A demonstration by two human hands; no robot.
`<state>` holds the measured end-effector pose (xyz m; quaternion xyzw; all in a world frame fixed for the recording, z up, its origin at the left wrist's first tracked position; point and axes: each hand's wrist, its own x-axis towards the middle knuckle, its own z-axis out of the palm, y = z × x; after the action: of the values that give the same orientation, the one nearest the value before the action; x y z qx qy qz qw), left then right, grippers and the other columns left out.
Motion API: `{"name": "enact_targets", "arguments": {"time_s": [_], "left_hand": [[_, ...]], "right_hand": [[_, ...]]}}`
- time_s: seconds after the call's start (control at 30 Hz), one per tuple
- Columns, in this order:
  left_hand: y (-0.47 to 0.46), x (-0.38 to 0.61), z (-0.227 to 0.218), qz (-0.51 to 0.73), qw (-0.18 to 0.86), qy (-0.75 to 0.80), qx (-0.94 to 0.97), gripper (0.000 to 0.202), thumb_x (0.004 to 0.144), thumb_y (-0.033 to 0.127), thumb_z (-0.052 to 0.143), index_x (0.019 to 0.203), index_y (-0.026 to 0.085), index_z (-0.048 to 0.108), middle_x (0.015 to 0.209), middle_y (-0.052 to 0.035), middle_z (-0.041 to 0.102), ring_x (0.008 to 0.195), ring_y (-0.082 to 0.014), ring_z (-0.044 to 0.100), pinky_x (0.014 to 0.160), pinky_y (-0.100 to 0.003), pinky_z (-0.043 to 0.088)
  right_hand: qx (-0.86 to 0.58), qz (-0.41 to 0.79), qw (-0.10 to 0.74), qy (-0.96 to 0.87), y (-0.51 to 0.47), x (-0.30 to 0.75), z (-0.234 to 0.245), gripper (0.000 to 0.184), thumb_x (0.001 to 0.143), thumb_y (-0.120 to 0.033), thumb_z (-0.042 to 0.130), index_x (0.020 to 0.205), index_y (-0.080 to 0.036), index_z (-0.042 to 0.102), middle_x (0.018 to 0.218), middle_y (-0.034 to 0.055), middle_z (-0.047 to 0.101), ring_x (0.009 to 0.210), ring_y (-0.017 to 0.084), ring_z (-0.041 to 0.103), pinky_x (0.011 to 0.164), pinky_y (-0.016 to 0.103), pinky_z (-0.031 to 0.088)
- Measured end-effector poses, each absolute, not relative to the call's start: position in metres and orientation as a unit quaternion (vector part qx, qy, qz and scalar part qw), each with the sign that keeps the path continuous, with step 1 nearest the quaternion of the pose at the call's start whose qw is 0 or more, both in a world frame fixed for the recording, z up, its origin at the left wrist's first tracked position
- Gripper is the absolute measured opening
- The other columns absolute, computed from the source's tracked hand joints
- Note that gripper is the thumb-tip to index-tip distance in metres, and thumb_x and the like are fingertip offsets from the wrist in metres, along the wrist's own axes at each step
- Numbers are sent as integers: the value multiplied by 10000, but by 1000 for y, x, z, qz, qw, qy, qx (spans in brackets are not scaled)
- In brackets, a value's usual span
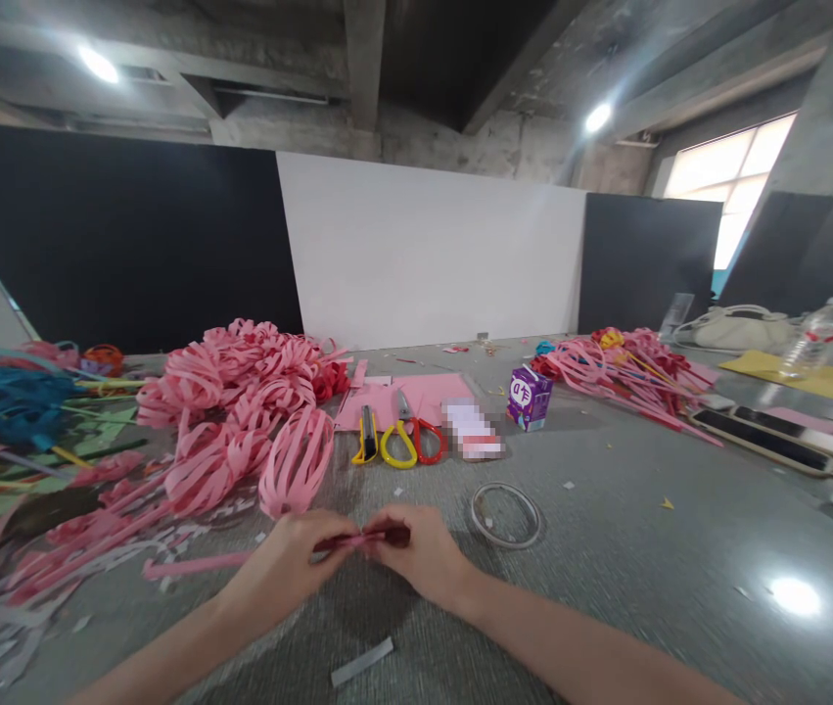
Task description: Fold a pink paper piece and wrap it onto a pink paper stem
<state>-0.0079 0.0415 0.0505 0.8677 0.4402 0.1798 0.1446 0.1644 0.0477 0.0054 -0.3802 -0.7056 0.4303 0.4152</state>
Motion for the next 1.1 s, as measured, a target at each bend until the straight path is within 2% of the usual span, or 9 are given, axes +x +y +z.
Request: {"name": "enact_targets", "arguments": {"time_s": [0.13,0.27,0.47,0.73,0.87,1.0,1.03,1.1], "left_hand": [[37,-6,44,186,93,441,873,224,779,129,425,837,207,627,782,-26,626,763,-165,547,661,-247,388],[34,-4,37,162,45,455,874,239,780,86,402,842,199,603,781,-24,590,767,-167,546,651,-257,400],[33,-2,32,128,-3,458,880,215,814,98,389,880,187,573,796,-29,564,742,-162,560,641,-257,423],[33,-2,22,148,-96,444,879,138,811,123,425,746,171,537,719,-10,554,663,-165,563,595,-277,444],[33,-2,19,171,-128,443,871,121,785,99,447,721,174,516,693,1,544,618,-155,553,561,-266,440],[32,-4,19,187,-135,434,871,141,755,57,446,716,184,493,703,12,536,629,-150,540,546,-253,427],[32,-5,18,192,-136,428,873,153,745,42,443,717,186,489,705,14,534,635,-149,537,546,-250,423],[32,-6,17,202,-138,411,878,171,731,23,439,716,187,483,706,15,531,649,-150,532,551,-248,420]], "right_hand": [[-404,354,410,-737,46,164,9,110,696,-117,554,751,-168,635,690,4,630,641,127,564,606,214,426],[-426,277,394,-766,41,163,10,173,695,-61,527,741,-180,643,680,-7,631,625,125,556,590,204,402],[-458,211,372,-779,37,164,9,152,731,-110,536,746,-209,651,703,-14,650,635,129,570,591,205,377],[-526,176,369,-746,39,166,5,21,694,-179,599,682,-196,601,641,-28,617,598,127,553,546,199,346],[-533,143,405,-729,41,165,7,107,638,-146,618,674,-168,521,655,-14,553,606,131,508,546,207,346],[-444,204,423,-763,41,163,12,330,580,-192,696,850,-163,508,814,13,540,737,142,503,636,213,383],[-424,239,412,-770,41,162,12,342,616,-233,682,902,-167,507,825,13,547,735,137,508,634,210,387],[-397,301,372,-783,39,162,13,218,732,-291,582,909,-175,529,765,1,566,671,119,516,588,198,384]]}}
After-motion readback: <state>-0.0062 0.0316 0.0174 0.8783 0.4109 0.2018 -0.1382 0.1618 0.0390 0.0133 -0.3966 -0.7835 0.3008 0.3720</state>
